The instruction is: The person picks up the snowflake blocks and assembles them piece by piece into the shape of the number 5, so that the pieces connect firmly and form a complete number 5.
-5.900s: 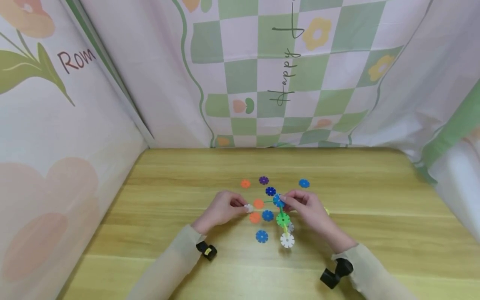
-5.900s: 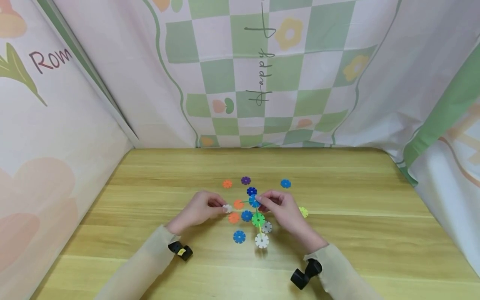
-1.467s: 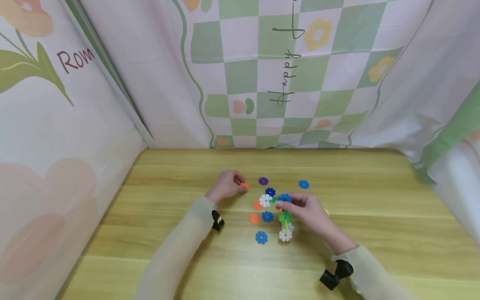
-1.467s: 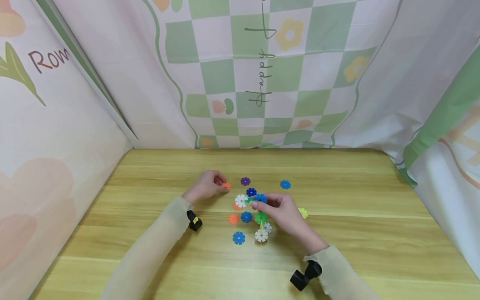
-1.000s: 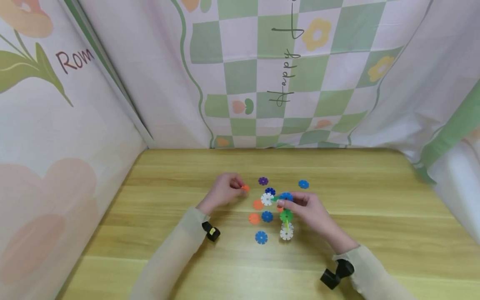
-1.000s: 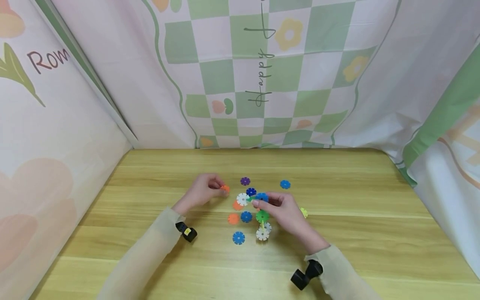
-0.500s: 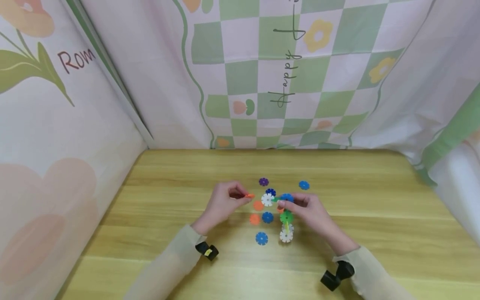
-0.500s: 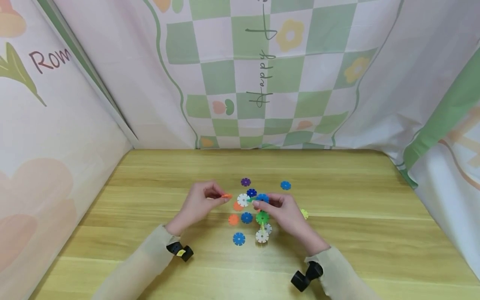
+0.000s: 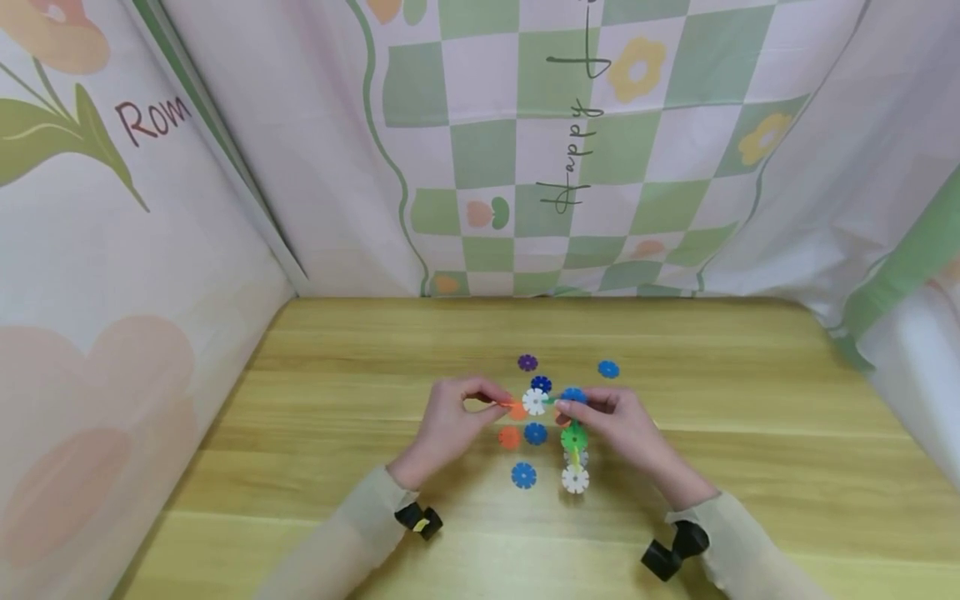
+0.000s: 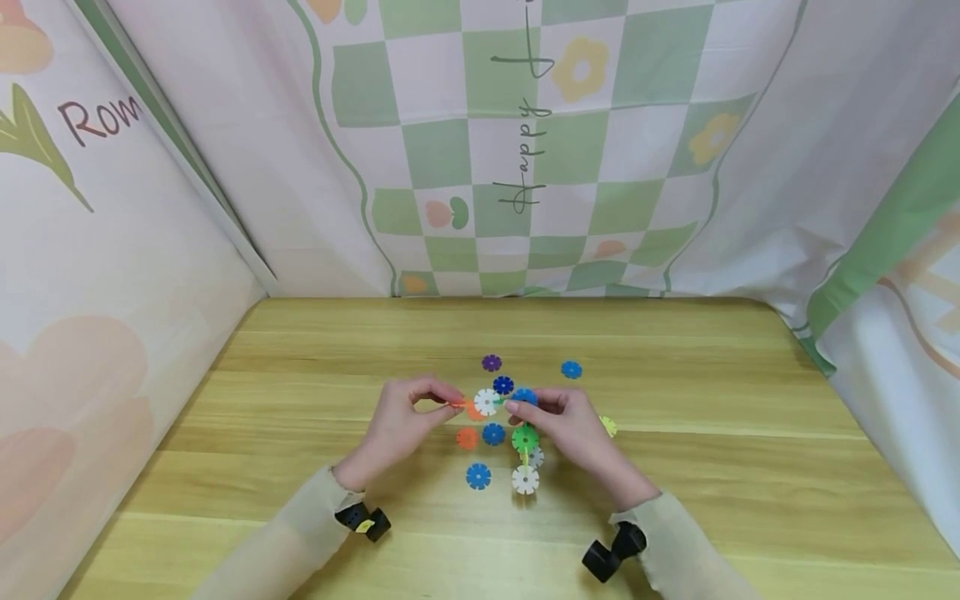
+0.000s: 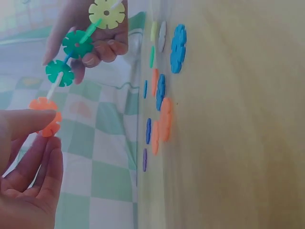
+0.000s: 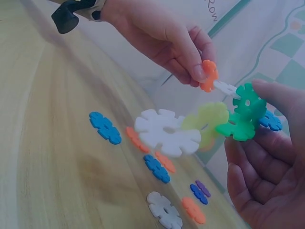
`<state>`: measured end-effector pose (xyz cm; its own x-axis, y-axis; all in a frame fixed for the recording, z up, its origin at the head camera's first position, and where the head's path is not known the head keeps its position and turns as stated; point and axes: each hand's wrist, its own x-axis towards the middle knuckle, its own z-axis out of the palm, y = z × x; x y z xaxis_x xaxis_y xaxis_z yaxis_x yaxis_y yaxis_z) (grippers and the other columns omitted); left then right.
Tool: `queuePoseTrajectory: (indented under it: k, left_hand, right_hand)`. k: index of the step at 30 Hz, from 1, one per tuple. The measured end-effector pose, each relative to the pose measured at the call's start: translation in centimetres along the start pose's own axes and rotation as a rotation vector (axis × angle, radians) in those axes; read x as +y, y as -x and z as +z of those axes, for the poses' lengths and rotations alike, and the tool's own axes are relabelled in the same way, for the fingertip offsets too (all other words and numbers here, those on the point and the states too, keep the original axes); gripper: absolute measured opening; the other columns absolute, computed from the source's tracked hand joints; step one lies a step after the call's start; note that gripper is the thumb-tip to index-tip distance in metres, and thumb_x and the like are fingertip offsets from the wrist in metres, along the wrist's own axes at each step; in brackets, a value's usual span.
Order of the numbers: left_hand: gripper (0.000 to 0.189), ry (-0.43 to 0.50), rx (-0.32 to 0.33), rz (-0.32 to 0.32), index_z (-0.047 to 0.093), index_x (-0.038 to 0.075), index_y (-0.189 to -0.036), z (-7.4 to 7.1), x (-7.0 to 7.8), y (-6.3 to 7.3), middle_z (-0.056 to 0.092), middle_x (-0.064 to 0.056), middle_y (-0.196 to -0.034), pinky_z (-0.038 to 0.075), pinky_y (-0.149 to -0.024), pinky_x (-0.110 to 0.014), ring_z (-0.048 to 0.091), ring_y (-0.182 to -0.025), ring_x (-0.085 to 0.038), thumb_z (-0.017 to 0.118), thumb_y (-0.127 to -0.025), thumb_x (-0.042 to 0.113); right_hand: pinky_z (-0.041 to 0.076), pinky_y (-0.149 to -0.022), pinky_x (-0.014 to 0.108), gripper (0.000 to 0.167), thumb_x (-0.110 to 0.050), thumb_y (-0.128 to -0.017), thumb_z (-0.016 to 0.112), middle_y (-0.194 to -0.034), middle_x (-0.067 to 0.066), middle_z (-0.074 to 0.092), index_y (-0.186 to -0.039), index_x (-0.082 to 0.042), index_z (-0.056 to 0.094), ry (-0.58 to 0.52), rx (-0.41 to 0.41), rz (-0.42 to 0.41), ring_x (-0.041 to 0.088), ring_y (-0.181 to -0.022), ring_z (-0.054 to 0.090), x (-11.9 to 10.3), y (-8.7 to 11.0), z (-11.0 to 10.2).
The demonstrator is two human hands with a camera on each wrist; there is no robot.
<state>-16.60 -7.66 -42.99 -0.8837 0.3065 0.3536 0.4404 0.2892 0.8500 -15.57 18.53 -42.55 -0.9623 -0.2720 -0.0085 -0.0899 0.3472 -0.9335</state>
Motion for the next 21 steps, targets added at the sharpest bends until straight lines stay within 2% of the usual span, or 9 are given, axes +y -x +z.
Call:
queuePoseTrajectory:
  k: [6,12,15,18,21]
  left_hand:
    - [0.010,0.040,-0.003,0.015,0.079,0.015,-0.093,0.31,0.00,0.29,0.074,0.008,-0.094,0.059,-0.079,-0.038,0.069,-0.088,-0.009,0.079,-0.090,0.005]
    - [0.011,0.061,-0.013,-0.010,0.079,0.016,-0.093,0.60,0.14,0.48,0.074,0.008,-0.095,0.060,-0.079,-0.039,0.069,-0.089,-0.010,0.079,-0.090,0.005]
    - [0.009,0.064,-0.018,-0.018,0.079,0.014,-0.093,0.74,0.20,0.43,0.074,0.006,-0.095,0.060,-0.079,-0.039,0.069,-0.089,-0.010,0.078,-0.091,0.006]
    - [0.006,0.053,-0.027,-0.011,0.079,0.012,-0.094,0.85,0.25,0.35,0.075,0.004,-0.096,0.060,-0.080,-0.039,0.068,-0.089,-0.010,0.078,-0.091,0.007]
    - [0.005,0.045,-0.032,-0.003,0.078,0.010,-0.095,0.95,0.27,0.26,0.075,0.001,-0.096,0.059,-0.081,-0.038,0.068,-0.088,-0.010,0.078,-0.091,0.007]
  right_hand:
    - [0.052,-0.085,0.036,0.036,-0.033,-0.100,0.067,-0.092,0.008,0.075,-0.104,0.002,0.075,0.005,-0.008,-0.002,0.025,-0.090,0.069,-0.04,0.01,0.19]
    - [0.051,-0.078,0.031,0.036,-0.034,-0.100,0.067,-0.096,0.014,0.074,-0.104,0.000,0.074,0.007,0.007,-0.004,0.023,-0.088,0.065,0.22,-0.10,0.36]
    - [0.052,-0.075,0.028,0.037,-0.035,-0.101,0.067,-0.103,0.014,0.072,-0.117,-0.003,0.073,-0.002,0.017,-0.014,0.024,-0.091,0.062,0.26,-0.15,0.47]
    - [0.055,-0.071,0.028,0.043,-0.033,-0.101,0.068,-0.108,0.013,0.069,-0.138,-0.011,0.063,-0.005,0.032,-0.060,0.029,-0.091,0.064,0.20,-0.22,0.61]
    - [0.054,-0.063,0.029,0.046,-0.027,-0.100,0.068,-0.113,0.014,0.065,-0.144,-0.016,0.058,-0.002,0.035,-0.130,0.034,-0.082,0.063,0.12,-0.34,0.70]
